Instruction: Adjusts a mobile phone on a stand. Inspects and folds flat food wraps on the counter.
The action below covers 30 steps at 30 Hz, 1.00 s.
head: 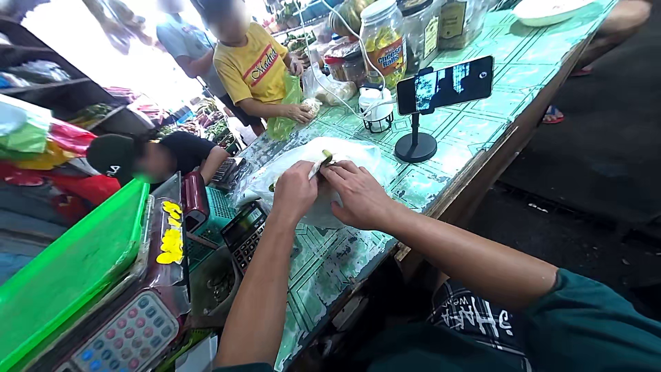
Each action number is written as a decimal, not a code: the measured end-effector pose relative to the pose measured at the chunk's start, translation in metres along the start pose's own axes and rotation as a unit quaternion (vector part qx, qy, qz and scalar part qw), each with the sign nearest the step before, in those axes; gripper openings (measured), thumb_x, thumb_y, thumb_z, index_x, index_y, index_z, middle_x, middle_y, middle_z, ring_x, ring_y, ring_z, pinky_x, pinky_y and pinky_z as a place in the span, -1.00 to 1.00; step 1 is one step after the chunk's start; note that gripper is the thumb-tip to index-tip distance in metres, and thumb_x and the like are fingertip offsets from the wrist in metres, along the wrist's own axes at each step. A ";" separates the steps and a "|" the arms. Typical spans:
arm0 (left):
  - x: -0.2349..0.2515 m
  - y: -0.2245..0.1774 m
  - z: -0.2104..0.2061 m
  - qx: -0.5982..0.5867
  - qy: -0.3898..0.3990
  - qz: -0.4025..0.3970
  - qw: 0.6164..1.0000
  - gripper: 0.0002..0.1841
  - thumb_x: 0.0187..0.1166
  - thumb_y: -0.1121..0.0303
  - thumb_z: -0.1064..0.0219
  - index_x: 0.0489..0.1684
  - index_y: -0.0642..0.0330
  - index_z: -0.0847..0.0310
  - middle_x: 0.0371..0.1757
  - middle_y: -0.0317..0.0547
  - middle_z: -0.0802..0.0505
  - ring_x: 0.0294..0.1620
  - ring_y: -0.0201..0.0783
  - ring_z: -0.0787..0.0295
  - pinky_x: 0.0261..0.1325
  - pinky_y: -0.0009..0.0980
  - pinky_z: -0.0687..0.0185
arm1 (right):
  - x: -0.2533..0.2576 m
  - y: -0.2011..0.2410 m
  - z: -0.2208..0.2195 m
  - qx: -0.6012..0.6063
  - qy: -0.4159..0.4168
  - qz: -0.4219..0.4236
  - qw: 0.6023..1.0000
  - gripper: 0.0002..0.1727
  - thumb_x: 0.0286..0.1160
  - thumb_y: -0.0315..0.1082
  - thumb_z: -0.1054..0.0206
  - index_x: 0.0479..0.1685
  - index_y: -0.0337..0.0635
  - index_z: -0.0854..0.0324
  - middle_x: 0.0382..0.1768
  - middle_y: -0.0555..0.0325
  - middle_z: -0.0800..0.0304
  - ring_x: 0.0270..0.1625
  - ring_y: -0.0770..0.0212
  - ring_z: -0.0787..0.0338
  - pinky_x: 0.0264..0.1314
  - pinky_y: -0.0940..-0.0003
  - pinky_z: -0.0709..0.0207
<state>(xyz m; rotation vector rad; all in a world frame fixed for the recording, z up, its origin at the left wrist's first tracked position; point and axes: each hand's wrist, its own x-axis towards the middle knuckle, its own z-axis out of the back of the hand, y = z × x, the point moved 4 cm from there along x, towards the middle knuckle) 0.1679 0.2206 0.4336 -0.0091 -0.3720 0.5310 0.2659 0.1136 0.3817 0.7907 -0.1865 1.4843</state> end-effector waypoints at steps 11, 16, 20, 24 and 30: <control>0.032 0.026 0.018 -0.089 -0.001 0.055 0.994 -0.81 0.70 0.27 -0.36 -0.07 0.13 -0.86 -0.23 -0.02 -0.91 -0.16 -0.07 -0.85 0.02 0.10 -0.70 | -0.002 -0.001 0.001 -0.086 0.058 0.074 0.992 -0.48 0.38 -0.13 -0.37 0.33 -0.15 -0.64 0.37 0.03 -0.70 0.43 -0.04 -0.61 0.12 0.00 -0.52; 0.034 0.029 0.017 -0.121 -0.010 0.083 0.989 -0.84 0.68 0.28 -0.38 -0.12 0.13 -0.85 -0.29 -0.05 -0.88 -0.26 -0.11 -0.81 -0.07 0.06 -0.69 | 0.035 0.009 0.012 -0.067 0.099 0.066 0.991 -0.55 0.50 0.08 -0.29 -0.12 -0.15 -0.76 -0.09 0.02 -0.81 0.21 -0.05 -0.73 0.35 -0.13 -0.47; 0.013 0.023 0.007 -0.094 -0.071 0.051 0.992 -0.83 0.68 0.28 -0.37 -0.03 0.12 -0.84 -0.14 -0.08 -0.93 -0.10 -0.13 -0.89 0.08 0.07 -0.77 | 0.047 0.006 -0.002 0.026 0.125 0.035 0.991 -0.54 0.48 0.05 -0.32 0.04 -0.17 -0.75 0.07 0.01 -0.81 0.31 -0.01 -0.71 0.48 -0.06 -0.46; -0.005 0.023 0.001 -0.086 -0.045 0.019 0.995 -0.75 0.61 0.35 -0.38 0.18 0.15 -0.78 0.12 -0.08 -0.89 0.11 -0.17 -0.86 0.24 -0.02 -0.76 | 0.038 0.002 -0.001 0.079 0.102 0.017 0.991 -0.58 0.39 -0.05 -0.37 0.07 -0.16 -0.75 0.05 0.05 -0.84 0.27 0.04 -0.75 0.47 -0.06 -0.47; -0.001 0.020 0.000 -0.033 -0.021 0.059 0.998 -0.76 0.54 0.43 -0.42 0.13 0.19 -0.78 0.12 0.00 -0.88 0.14 -0.03 -0.84 0.25 0.12 -0.72 | 0.035 0.006 -0.004 0.080 0.071 0.000 0.994 -0.51 0.35 -0.04 -0.40 0.16 -0.18 -0.72 0.08 0.02 -0.83 0.28 0.03 -0.75 0.51 -0.09 -0.45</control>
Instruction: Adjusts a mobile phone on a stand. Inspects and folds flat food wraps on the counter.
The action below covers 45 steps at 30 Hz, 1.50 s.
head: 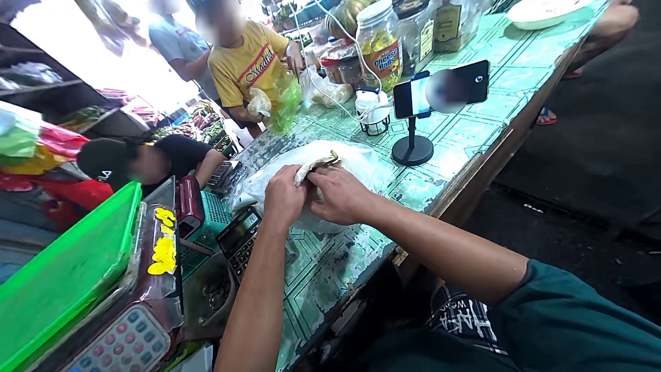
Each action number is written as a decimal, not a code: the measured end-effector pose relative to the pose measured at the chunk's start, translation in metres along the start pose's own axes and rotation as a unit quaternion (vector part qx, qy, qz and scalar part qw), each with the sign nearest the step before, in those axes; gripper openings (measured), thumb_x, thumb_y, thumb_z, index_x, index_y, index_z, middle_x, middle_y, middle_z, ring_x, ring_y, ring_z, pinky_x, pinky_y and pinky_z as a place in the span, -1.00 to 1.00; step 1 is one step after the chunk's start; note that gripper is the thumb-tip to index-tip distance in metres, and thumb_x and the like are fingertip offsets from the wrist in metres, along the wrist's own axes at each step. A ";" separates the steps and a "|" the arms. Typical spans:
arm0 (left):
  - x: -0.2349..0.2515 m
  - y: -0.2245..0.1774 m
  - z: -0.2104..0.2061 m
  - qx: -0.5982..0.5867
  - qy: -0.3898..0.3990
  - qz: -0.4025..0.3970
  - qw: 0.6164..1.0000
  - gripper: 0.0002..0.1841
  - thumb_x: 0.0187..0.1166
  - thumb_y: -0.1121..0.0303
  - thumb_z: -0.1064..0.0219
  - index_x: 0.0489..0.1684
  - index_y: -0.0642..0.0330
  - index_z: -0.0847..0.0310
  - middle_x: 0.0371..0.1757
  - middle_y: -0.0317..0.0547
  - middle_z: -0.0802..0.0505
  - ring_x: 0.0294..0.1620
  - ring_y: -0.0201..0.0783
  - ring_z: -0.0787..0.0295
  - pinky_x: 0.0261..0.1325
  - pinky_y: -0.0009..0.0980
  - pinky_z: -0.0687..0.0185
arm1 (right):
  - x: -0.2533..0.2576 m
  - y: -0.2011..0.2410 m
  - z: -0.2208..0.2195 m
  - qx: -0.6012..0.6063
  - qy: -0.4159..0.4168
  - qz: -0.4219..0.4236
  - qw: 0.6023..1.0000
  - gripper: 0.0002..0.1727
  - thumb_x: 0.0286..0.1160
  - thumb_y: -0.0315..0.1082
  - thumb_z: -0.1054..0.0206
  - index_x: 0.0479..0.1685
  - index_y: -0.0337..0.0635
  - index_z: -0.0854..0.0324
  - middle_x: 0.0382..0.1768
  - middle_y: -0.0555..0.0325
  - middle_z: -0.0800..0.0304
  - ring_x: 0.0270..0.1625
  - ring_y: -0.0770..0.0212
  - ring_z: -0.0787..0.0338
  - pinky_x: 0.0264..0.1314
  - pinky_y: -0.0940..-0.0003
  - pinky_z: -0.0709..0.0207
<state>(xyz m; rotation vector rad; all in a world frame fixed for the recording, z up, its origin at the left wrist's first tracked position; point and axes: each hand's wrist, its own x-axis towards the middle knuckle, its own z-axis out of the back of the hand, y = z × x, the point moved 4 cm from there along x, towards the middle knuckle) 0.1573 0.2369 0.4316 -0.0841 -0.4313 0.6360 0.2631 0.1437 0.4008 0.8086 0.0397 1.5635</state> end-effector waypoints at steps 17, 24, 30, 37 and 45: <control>0.036 0.022 0.037 -0.114 -0.119 0.048 0.985 -0.72 0.48 0.32 -0.59 0.07 0.19 -0.77 -0.02 0.05 -0.90 0.02 -0.08 -0.88 0.19 0.11 -0.73 | -0.011 0.000 0.000 -0.059 0.069 0.058 0.994 -0.61 0.47 -0.08 -0.35 0.15 -0.13 -0.71 0.24 0.08 -0.77 0.50 0.03 -0.61 0.59 -0.05 -0.40; 0.021 0.042 0.024 -0.077 -0.085 -0.017 0.993 -0.78 0.51 0.33 -0.54 -0.02 0.25 -0.83 -0.08 0.04 -0.93 -0.03 -0.08 -0.90 0.19 0.07 -0.76 | 0.033 0.011 0.005 -0.047 0.102 -0.028 0.993 -0.53 0.66 0.09 -0.19 -0.10 -0.13 -0.79 0.03 0.00 -0.84 0.26 -0.10 -0.75 0.19 -0.20 -0.60; 0.097 0.055 0.070 -0.089 -0.087 0.049 0.991 -0.73 0.51 0.18 -0.54 -0.11 0.23 -0.83 -0.16 0.04 -0.91 -0.04 -0.08 -0.87 0.22 0.13 -0.70 | 0.051 0.002 -0.027 -0.148 0.205 -0.031 0.967 -0.29 0.73 0.25 0.03 0.50 -0.11 -0.58 0.54 -0.08 -0.59 0.68 -0.13 -0.45 0.64 -0.25 -0.27; 0.113 0.032 0.141 -0.190 -0.189 -0.028 0.963 -0.74 0.46 0.32 -0.56 0.01 0.23 -0.81 -0.04 -0.11 -0.93 0.00 -0.34 -0.89 0.21 -0.17 -0.84 | 0.057 -0.005 -0.026 -0.129 0.218 -0.010 0.967 -0.29 0.73 0.25 0.05 0.54 -0.09 -0.54 0.56 -0.08 -0.57 0.68 -0.15 -0.45 0.61 -0.27 -0.31; -0.005 -0.023 0.233 -0.293 -0.464 -0.026 0.836 -0.46 0.57 0.40 -0.43 0.47 0.41 -0.38 0.28 -0.02 -0.77 0.30 -0.29 -0.79 0.40 -0.28 -0.77 | 0.045 -0.012 0.001 0.122 0.002 -0.047 0.991 -0.55 0.73 -0.07 -0.25 0.45 -0.06 -0.66 0.26 -0.09 -0.82 0.29 -0.09 -0.82 0.35 -0.27 -0.64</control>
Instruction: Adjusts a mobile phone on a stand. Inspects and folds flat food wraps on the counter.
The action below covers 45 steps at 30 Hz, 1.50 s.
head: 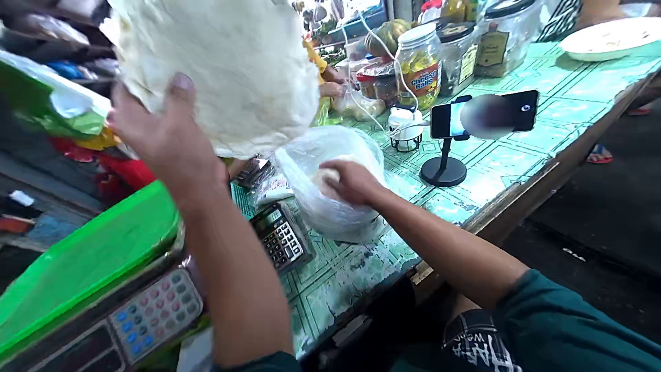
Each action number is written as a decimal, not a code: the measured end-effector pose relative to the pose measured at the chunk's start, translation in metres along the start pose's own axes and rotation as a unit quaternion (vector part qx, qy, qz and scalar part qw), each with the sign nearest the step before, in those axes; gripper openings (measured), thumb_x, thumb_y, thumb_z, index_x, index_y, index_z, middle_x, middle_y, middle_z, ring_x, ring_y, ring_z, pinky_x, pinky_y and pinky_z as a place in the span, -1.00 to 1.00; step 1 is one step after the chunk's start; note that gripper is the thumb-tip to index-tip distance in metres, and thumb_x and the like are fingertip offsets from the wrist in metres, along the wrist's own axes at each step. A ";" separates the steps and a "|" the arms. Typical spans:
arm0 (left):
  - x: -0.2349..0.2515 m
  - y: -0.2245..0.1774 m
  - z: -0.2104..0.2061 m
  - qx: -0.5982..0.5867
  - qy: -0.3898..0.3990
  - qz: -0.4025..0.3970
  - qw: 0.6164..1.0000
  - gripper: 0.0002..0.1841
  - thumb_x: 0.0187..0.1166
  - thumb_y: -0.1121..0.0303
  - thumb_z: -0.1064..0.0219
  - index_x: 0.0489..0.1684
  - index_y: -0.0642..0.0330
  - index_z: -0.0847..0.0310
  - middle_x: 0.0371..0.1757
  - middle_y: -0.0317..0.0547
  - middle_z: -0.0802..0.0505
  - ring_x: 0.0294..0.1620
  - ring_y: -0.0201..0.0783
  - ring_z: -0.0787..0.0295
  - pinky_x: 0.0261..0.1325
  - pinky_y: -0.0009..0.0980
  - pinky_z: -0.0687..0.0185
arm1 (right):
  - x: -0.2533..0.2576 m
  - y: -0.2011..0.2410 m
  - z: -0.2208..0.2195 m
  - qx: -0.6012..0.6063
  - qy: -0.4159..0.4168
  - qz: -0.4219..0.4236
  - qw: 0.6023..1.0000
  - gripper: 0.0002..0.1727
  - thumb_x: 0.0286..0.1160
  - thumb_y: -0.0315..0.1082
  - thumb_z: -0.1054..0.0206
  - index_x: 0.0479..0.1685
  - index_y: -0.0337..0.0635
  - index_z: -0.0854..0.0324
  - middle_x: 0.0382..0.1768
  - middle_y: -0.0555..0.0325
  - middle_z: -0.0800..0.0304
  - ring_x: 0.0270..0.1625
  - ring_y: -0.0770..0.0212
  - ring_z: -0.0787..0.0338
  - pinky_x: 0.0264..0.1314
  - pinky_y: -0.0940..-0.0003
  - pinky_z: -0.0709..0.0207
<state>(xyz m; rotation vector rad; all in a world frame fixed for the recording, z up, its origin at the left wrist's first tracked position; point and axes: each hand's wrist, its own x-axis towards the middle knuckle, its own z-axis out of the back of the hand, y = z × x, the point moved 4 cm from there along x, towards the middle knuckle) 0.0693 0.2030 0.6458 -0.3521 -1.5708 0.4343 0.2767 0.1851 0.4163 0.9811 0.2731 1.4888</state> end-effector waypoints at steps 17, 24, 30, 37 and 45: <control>-0.318 0.018 0.023 -0.039 0.298 -0.041 0.953 -0.84 0.52 0.46 -0.41 -0.07 0.24 -0.88 0.10 -0.07 -0.93 0.26 -0.21 -0.86 0.39 -0.26 -0.80 | -0.114 0.019 0.074 0.659 -0.266 -0.185 0.679 -0.70 0.76 -0.26 -0.08 0.31 -0.13 -0.51 0.05 -0.07 -0.81 0.06 0.06 -0.86 0.12 0.01 -0.77; -0.209 -0.005 0.008 0.050 0.207 -0.165 0.963 -0.69 0.55 0.23 -0.48 0.17 0.13 -0.83 0.40 0.00 -0.80 0.63 0.02 -0.54 0.70 0.00 -0.42 | -0.106 0.047 0.064 0.641 -0.223 -0.185 0.711 -0.68 0.79 -0.23 -0.08 0.37 -0.10 -0.46 0.08 0.00 -0.80 0.07 0.11 -0.87 0.12 0.09 -0.80; -0.177 0.014 -0.021 -0.083 0.286 -0.055 0.953 -0.90 0.54 0.45 -0.48 -0.12 0.22 -0.87 0.01 -0.19 -0.91 0.08 -0.35 -0.85 0.24 -0.33 -0.82 | -0.106 0.052 0.061 0.634 -0.184 -0.189 0.727 -0.60 0.82 -0.08 -0.08 0.45 -0.06 -0.46 0.15 -0.02 -0.80 0.12 0.06 -0.86 0.14 0.02 -0.79; -0.188 0.038 -0.035 -0.146 0.272 0.167 0.937 -0.94 0.58 0.43 -0.46 -0.18 0.17 -0.86 -0.17 -0.20 -0.91 -0.18 -0.32 -0.85 -0.06 -0.33 -0.84 | -0.108 0.038 0.050 0.592 -0.113 -0.112 0.790 -0.52 0.68 -0.22 -0.22 0.55 -0.07 -0.33 0.24 -0.06 -0.75 0.11 -0.01 -0.86 0.06 0.01 -0.82; -0.203 0.034 -0.045 -0.089 0.299 0.148 0.939 -0.92 0.58 0.40 -0.45 -0.11 0.15 -0.81 -0.06 -0.22 -0.88 -0.04 -0.34 -0.84 0.06 -0.32 -0.84 | -0.108 0.034 0.040 0.580 -0.123 -0.110 0.798 -0.48 0.66 -0.21 -0.27 0.57 -0.01 -0.30 0.19 -0.03 -0.77 0.08 0.03 -0.87 0.06 0.04 -0.82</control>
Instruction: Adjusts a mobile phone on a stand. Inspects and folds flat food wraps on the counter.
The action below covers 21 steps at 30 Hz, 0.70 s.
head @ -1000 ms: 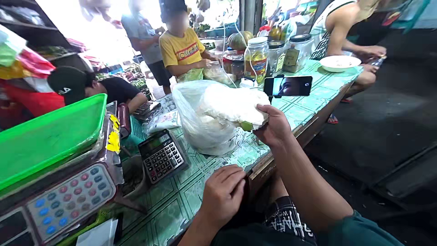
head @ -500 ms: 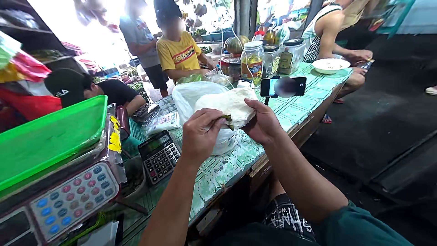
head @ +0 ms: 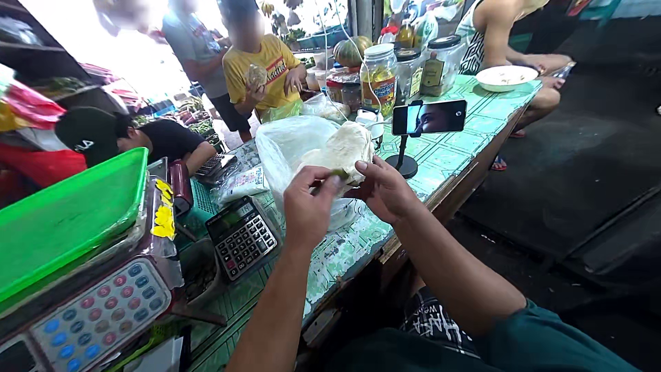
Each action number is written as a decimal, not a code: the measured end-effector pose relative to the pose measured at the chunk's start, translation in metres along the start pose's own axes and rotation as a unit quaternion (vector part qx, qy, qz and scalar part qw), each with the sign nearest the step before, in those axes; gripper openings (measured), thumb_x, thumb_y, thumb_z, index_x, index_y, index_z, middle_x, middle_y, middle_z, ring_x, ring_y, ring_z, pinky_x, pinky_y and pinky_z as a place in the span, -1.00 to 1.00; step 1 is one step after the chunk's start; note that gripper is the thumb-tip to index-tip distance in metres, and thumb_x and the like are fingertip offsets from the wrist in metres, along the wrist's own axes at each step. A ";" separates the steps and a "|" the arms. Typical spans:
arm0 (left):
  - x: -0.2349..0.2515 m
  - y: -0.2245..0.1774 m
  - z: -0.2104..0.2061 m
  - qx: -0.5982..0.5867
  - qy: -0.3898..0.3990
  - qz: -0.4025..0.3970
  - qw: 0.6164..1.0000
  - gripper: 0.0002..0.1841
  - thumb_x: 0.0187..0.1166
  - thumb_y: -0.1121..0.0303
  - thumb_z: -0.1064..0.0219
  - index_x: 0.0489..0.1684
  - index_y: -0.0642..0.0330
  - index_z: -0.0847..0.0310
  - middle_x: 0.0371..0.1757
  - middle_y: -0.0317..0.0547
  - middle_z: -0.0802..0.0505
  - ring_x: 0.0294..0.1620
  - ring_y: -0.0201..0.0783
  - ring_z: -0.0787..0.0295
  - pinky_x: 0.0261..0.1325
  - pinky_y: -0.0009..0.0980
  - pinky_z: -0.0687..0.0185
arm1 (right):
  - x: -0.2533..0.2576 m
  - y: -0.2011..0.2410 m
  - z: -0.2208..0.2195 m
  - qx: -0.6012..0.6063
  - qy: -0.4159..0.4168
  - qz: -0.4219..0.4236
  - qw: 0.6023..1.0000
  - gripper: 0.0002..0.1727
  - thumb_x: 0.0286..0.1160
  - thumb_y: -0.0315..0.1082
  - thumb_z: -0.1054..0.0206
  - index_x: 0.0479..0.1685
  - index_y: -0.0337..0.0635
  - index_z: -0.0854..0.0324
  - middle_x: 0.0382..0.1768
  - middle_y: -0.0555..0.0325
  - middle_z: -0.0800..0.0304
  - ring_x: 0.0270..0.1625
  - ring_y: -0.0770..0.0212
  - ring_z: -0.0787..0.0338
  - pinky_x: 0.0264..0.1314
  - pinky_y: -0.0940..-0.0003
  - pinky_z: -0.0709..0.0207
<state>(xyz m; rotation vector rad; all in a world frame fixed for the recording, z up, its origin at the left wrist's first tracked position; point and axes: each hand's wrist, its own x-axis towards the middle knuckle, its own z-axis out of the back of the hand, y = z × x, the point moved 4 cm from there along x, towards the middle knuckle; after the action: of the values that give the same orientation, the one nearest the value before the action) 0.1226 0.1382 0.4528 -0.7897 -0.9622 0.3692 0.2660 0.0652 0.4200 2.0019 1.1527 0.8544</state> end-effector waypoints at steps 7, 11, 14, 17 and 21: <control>-0.100 0.034 0.038 0.115 -0.077 -0.112 0.984 -0.62 0.59 0.25 -0.39 0.26 0.27 -0.73 0.25 -0.02 -0.86 0.36 -0.18 -0.77 0.46 -0.16 -0.71 | 0.020 0.021 -0.004 -0.024 -0.104 0.000 0.994 -0.79 0.74 -0.49 -0.15 0.20 -0.29 -0.58 -0.21 -0.04 -0.86 -0.24 0.17 -0.89 -0.16 0.24 -0.83; -0.204 0.096 0.056 0.208 -0.100 0.076 0.970 -0.70 0.51 0.35 -0.38 0.09 0.34 -0.82 0.09 0.04 -0.92 0.21 -0.14 -0.86 0.38 -0.14 -0.74 | 0.081 0.057 -0.032 -0.053 -0.091 0.084 0.991 -0.76 0.72 -0.46 -0.16 0.26 -0.20 -0.52 -0.13 0.09 -0.82 -0.14 0.23 -0.86 -0.03 0.20 -0.81; -0.234 0.120 0.045 0.299 -0.081 0.114 0.944 -0.70 0.46 0.33 -0.42 0.06 0.30 -0.85 0.05 0.03 -0.94 0.16 -0.02 -0.88 0.33 -0.03 -0.74 | 0.169 0.065 -0.059 -0.067 -0.106 0.110 0.986 -0.62 0.69 -0.43 -0.21 0.45 -0.21 -0.42 0.05 -0.02 -0.76 -0.03 0.12 -0.84 0.00 0.12 -0.80; -0.232 0.123 0.036 0.354 -0.073 0.093 0.928 -0.69 0.44 0.25 -0.41 0.03 0.20 -0.88 0.02 -0.07 -0.95 0.14 -0.08 -0.89 0.29 -0.09 -0.76 | 0.255 0.046 -0.076 -0.051 -0.155 0.096 0.982 -0.50 0.69 -0.42 -0.18 0.59 -0.24 -0.29 0.14 -0.17 -0.69 -0.04 0.00 -0.82 -0.08 0.08 -0.79; -0.230 0.117 0.035 0.352 -0.056 0.090 0.930 -0.76 0.44 0.34 -0.44 -0.06 0.24 -0.89 -0.05 -0.03 -0.96 0.09 -0.07 -0.91 0.26 -0.12 -0.79 | 0.315 -0.006 -0.070 -0.006 -0.220 0.051 0.974 -0.48 0.69 -0.38 -0.17 0.60 -0.25 -0.23 0.15 -0.22 -0.63 -0.08 -0.02 -0.77 -0.13 0.07 -0.75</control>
<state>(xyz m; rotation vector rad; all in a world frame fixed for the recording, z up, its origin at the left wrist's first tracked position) -0.0244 0.0932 0.2426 -0.1944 -0.7805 0.8697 0.3328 0.3651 0.5199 2.1143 0.7952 0.4267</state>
